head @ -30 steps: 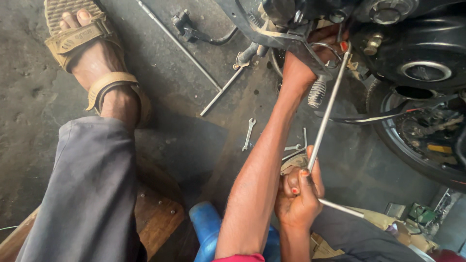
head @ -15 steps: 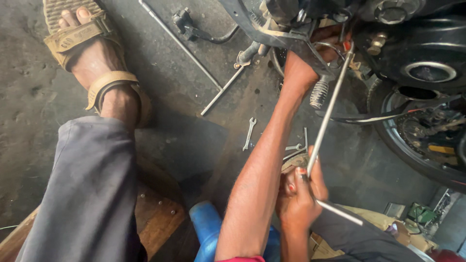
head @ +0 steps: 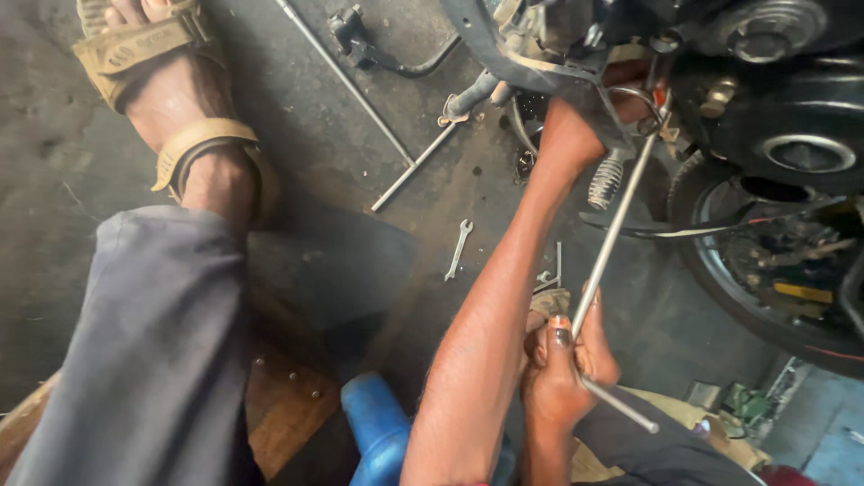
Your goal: The person uses a T-handle wrench to loosen and remove bolts from the motorcycle engine casing. They then use their hands to remove a gasket and inspect the engine interior.
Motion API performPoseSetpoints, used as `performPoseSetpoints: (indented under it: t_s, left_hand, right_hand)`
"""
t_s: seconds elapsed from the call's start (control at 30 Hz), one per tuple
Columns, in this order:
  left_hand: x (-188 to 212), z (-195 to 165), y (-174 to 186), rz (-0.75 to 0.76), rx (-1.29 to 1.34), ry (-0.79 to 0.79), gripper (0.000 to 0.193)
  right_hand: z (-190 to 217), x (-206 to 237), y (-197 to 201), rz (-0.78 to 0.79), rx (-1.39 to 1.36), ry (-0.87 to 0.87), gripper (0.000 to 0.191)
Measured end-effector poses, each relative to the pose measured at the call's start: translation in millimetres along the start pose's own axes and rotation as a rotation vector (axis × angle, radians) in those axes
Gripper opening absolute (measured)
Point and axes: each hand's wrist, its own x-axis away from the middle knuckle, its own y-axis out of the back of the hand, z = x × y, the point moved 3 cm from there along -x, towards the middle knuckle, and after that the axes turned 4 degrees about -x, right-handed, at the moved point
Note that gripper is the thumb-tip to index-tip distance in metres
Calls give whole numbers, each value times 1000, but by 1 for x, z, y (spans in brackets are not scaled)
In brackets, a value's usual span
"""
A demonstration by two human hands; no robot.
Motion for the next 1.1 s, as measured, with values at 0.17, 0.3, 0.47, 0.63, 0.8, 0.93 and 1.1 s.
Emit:
performPoseSetpoints:
  t_s: [0.17,0.3,0.47,0.63,0.8,0.93,1.1]
  left_hand:
    - [2,-1,-13,15,3,20,36]
    - [17,13,-41,32,469,260,32]
    - [16,36,-70,-36,266,93,19]
    - [32,40,-91,-6,601,285,19]
    - [37,17,-81,-42,416,193,19]
    - [39,3,-77,30,569,269,19]
    - [39,-7,-69,-2,381,332,22]
  right_hand:
    - [-12,-4,10,49,-315,-91,63]
    - [-11,-7,25,57,-282,-65,63]
    - [-14,-13,38,56,-360,-112,61]
    - [-22,-12,60,51,-323,-115,60]
    - [-30,-13,81,244,-511,-136,62]
    - [-25,-11,97,269,-495,-140,64]
    - [-7,-16,109,460,-537,-205,61]
